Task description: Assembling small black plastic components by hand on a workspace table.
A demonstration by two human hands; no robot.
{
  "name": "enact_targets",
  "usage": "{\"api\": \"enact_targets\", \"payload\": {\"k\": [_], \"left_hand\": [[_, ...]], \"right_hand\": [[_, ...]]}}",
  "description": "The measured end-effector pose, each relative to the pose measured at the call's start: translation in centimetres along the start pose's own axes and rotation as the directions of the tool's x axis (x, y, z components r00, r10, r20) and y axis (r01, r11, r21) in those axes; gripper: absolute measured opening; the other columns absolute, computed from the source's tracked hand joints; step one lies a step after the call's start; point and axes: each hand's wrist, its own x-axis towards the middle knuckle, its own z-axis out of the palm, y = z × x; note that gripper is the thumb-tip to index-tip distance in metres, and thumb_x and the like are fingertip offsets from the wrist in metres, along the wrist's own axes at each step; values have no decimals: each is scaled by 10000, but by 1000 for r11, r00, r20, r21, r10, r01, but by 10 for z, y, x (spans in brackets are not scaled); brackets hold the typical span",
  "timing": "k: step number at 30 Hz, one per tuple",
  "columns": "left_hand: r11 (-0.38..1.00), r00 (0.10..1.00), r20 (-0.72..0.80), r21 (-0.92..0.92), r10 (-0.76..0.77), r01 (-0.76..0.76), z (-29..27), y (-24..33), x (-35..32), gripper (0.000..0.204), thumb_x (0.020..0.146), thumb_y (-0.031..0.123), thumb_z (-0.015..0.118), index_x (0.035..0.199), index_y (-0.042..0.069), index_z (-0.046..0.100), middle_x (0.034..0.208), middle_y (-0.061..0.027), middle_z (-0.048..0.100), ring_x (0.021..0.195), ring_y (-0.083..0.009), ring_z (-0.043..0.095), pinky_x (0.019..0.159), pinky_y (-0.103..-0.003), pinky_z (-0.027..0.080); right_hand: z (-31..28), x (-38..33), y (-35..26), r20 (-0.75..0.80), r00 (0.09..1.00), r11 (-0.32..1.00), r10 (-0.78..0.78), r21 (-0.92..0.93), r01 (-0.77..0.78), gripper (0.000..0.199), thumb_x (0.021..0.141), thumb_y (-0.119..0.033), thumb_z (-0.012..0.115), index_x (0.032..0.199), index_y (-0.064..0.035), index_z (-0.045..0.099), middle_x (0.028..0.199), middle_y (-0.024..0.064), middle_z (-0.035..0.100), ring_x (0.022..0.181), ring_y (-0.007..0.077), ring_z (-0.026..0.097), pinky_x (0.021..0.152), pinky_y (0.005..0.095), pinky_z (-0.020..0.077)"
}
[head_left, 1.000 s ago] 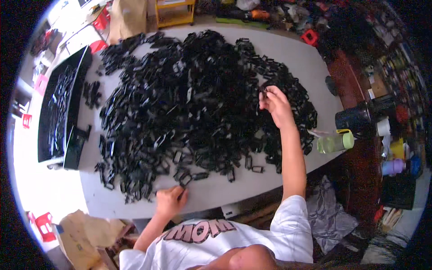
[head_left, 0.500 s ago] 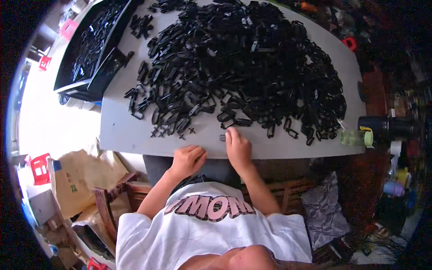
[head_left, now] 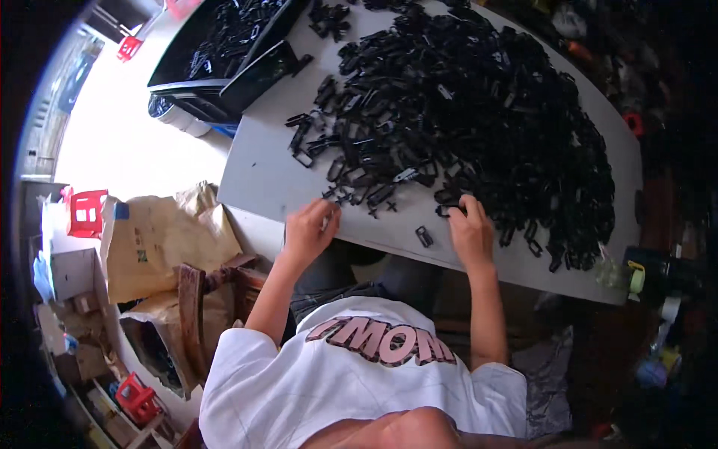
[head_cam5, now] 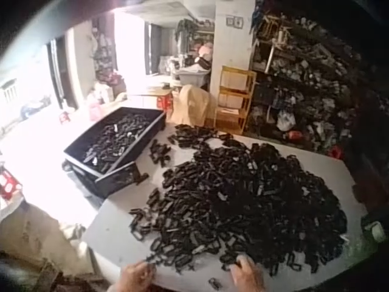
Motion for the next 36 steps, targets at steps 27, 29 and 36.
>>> {"api": "enact_targets", "payload": {"k": [27, 29, 36], "left_hand": [[999, 989, -145, 47, 6, 1, -11, -30, 88, 252, 736, 22, 645, 975, 34, 569, 931, -111, 551, 813, -281, 575, 707, -347, 468], [999, 979, -204, -53, -8, -3, -14, -11, 77, 265, 739, -22, 639, 991, 26, 571, 848, -80, 559, 710, -169, 567, 654, -282, 464], [806, 955, 278, -538, -105, 245, 8, 15, 4, 330, 721, -26, 647, 1039, 30, 581, 873, -37, 571, 740, -99, 541, 692, -246, 463]], "right_hand": [[-3, -41, -44, -15, 945, 929, 327, 188, -319, 271, 754, -114, 655, 995, -54, 546, 960, 121, 556, 883, 334, 566, 712, 398, 473], [-3, -38, -59, 0, 963, 929, 271, 264, -261, 262, 752, -112, 655, 988, -54, 555, 954, 117, 562, 880, 329, 571, 709, 391, 475], [-4, -44, -67, 19, 957, 935, 290, 209, -287, 283, 725, -112, 681, 971, -38, 562, 921, 119, 572, 781, 325, 593, 661, 380, 483]]}}
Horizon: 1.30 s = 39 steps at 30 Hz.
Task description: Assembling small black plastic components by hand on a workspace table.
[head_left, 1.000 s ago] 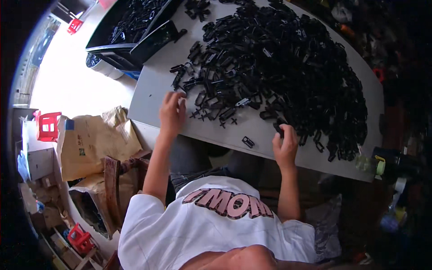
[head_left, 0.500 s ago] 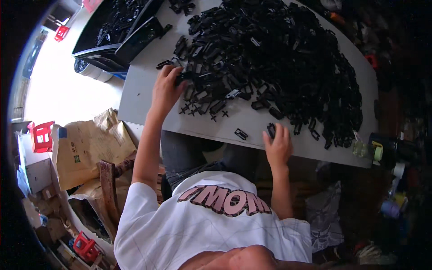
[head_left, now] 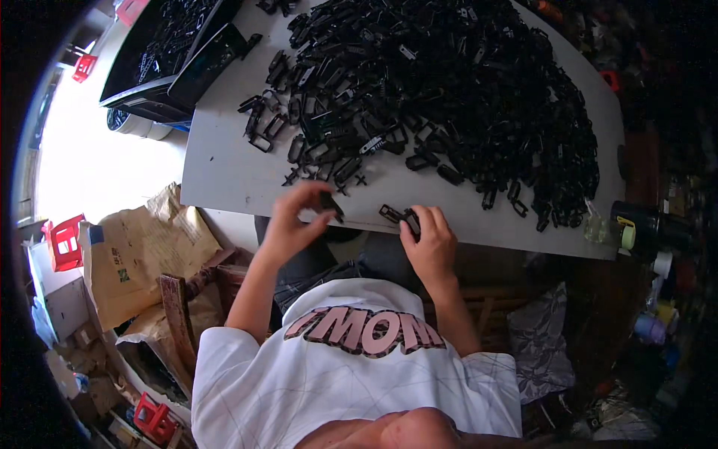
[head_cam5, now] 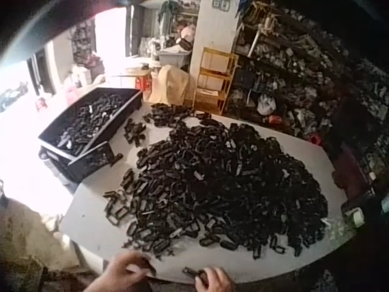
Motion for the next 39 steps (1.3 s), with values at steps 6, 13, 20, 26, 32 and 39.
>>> {"api": "enact_targets", "payload": {"k": [6, 13, 20, 26, 32, 39], "left_hand": [[970, 913, 372, -106, -166, 220, 41, -14, -10, 224, 837, -24, 551, 1056, -6, 509, 1033, -49, 564, 849, -69, 515, 723, -219, 449], [929, 937, 327, -294, -123, 225, 47, -22, 7, 238, 871, -15, 515, 1103, 9, 466, 1167, -73, 523, 873, -69, 520, 745, -229, 451], [886, 931, 311, -353, -193, 301, 30, -29, 2, 207, 888, 15, 515, 1090, 31, 471, 1146, -59, 532, 858, -67, 529, 692, -224, 465], [851, 929, 348, -445, -122, 279, 52, -19, 11, 206, 900, 51, 517, 1099, 34, 466, 1098, -41, 549, 807, -67, 536, 636, -210, 462], [939, 972, 201, -295, -119, 175, 29, -21, 8, 215, 888, 48, 544, 1091, 26, 474, 1037, -27, 536, 834, -73, 534, 704, -223, 464], [938, 957, 168, -219, -235, 269, 20, -16, -12, 219, 829, -16, 603, 1043, 1, 557, 975, -33, 566, 878, -75, 532, 762, -230, 457]], "right_hand": [[8, -10, 7, 44, 998, 961, 49, 272, -59, 263, 720, -57, 663, 956, -7, 557, 945, 143, 574, 771, 308, 580, 649, 350, 473], [9, -13, -5, 103, 993, 862, 54, 497, -98, 241, 705, -19, 658, 932, -4, 576, 964, 78, 602, 604, 128, 522, 518, 232, 408], [-7, 9, 11, 91, 991, 964, -99, 254, 73, 293, 706, -60, 685, 979, -9, 592, 1003, 127, 603, 940, 323, 578, 809, 368, 459], [0, 5, 3, 224, 965, 937, -133, 347, 49, 293, 714, -48, 676, 991, -4, 591, 971, 135, 607, 864, 301, 603, 746, 337, 484], [-9, 17, 8, 76, 982, 974, -172, 165, 158, 286, 691, -29, 686, 966, -14, 609, 944, 113, 597, 860, 286, 575, 748, 341, 472], [1, 38, -3, 144, 902, 913, -406, 19, 408, 323, 665, -50, 702, 977, -45, 619, 918, 71, 563, 840, 257, 554, 702, 355, 468]]}}
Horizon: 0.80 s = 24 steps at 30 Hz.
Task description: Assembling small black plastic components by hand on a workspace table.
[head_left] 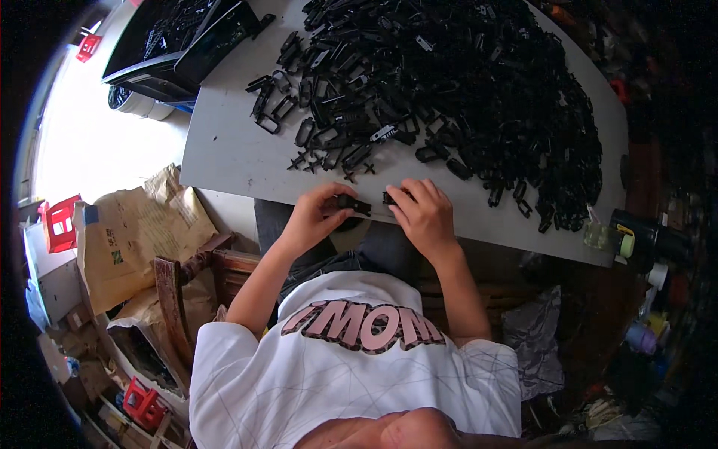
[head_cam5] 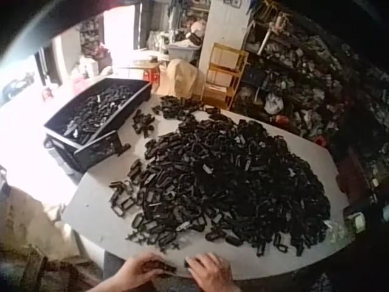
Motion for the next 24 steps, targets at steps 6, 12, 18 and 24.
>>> {"api": "enact_targets", "payload": {"k": [6, 12, 18, 24], "left_hand": [[977, 994, -61, 199, 86, -73, 3, 3, -3, 266, 771, -51, 612, 1029, 4, 576, 858, -95, 614, 767, -112, 619, 656, -247, 505], [975, 995, -67, 213, 73, -58, 9, -5, -1, 271, 773, -24, 612, 1041, 3, 581, 745, -109, 635, 643, -155, 644, 601, -261, 500], [958, 991, -84, 278, 105, -78, 17, 2, 0, 327, 762, 6, 641, 1084, 13, 585, 803, -136, 655, 661, -171, 657, 610, -267, 512], [961, 976, -156, 254, 150, -107, 21, -5, 0, 341, 778, 38, 649, 1110, 10, 580, 813, -117, 650, 658, -139, 650, 602, -249, 506]], "right_hand": [[19, -7, 2, 47, 998, 999, 52, -7, -52, 339, 657, -29, 686, 983, -50, 596, 928, 92, 552, 846, 285, 562, 695, 366, 476], [16, 2, -17, 48, 995, 971, 86, 217, -95, 324, 644, -23, 678, 951, -40, 578, 916, 109, 542, 840, 292, 564, 698, 370, 476], [24, 4, -27, 111, 992, 977, 56, 198, -77, 333, 645, -14, 680, 959, -27, 570, 903, 114, 528, 841, 295, 557, 697, 371, 474], [31, -4, -32, -48, 994, 975, 94, 205, -82, 290, 659, -20, 707, 914, 3, 571, 945, 125, 536, 795, 264, 569, 653, 332, 476]]}}
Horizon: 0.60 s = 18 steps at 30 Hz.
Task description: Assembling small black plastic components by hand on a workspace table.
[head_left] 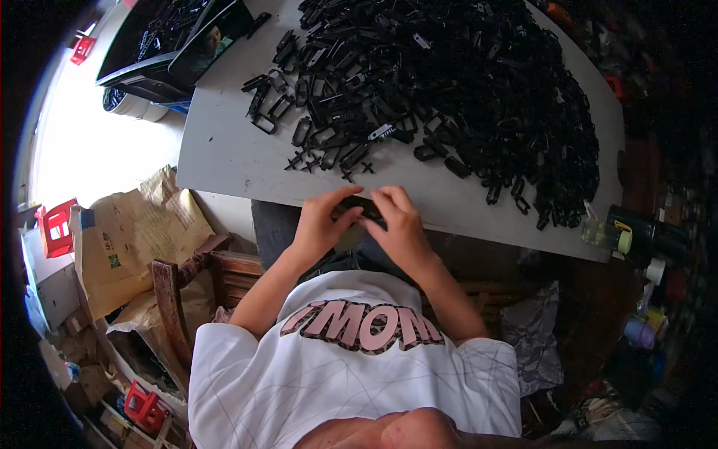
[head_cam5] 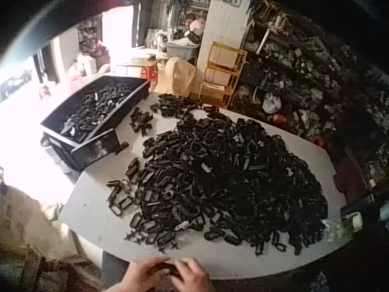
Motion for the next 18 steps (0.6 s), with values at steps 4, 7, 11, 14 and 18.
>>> {"api": "enact_targets", "payload": {"k": [4, 7, 11, 14, 18], "left_hand": [[992, 997, 73, -129, 15, -6, -2, 2, -4, 328, 794, 40, 640, 1113, 6, 577, 766, -82, 636, 634, -104, 626, 575, -231, 483], [970, 979, 201, -233, -25, 73, -1, 5, -7, 305, 819, -3, 617, 1118, -11, 562, 877, -50, 629, 638, -63, 578, 587, -214, 472], [980, 984, 171, -184, -48, 79, -10, 0, -6, 237, 845, 45, 601, 1076, 2, 573, 825, -22, 590, 598, -46, 531, 538, -189, 417], [970, 989, 111, -214, -95, 117, -9, -8, -8, 187, 868, 92, 580, 1037, 11, 563, 776, 6, 547, 593, -30, 481, 534, -178, 376], [952, 994, 70, -290, -84, 101, -8, -8, -5, 137, 886, 117, 557, 967, 11, 527, 775, 25, 505, 632, -23, 446, 561, -177, 360]], "right_hand": [[-5, -16, 19, 241, 912, 816, 332, 411, -406, 213, 682, -46, 734, 810, 12, 574, 833, 42, 568, 656, 101, 535, 575, 251, 441], [-5, -22, 24, 340, 866, 707, 368, 503, -497, 193, 687, -49, 740, 776, -2, 576, 698, -20, 545, 652, 35, 502, 567, 220, 418], [-21, -7, 25, 265, 896, 777, 356, 448, -441, 143, 738, -62, 695, 832, -16, 598, 783, 10, 583, 674, 63, 541, 574, 221, 432], [-39, 14, 49, -193, 905, 925, 379, 121, -362, 152, 793, -106, 646, 922, -34, 611, 894, 73, 593, 737, 172, 603, 613, 272, 471], [-41, 32, 74, -332, 891, 868, 310, -283, -407, 203, 800, -177, 645, 941, -35, 611, 933, 112, 595, 867, 300, 588, 721, 369, 481]]}}
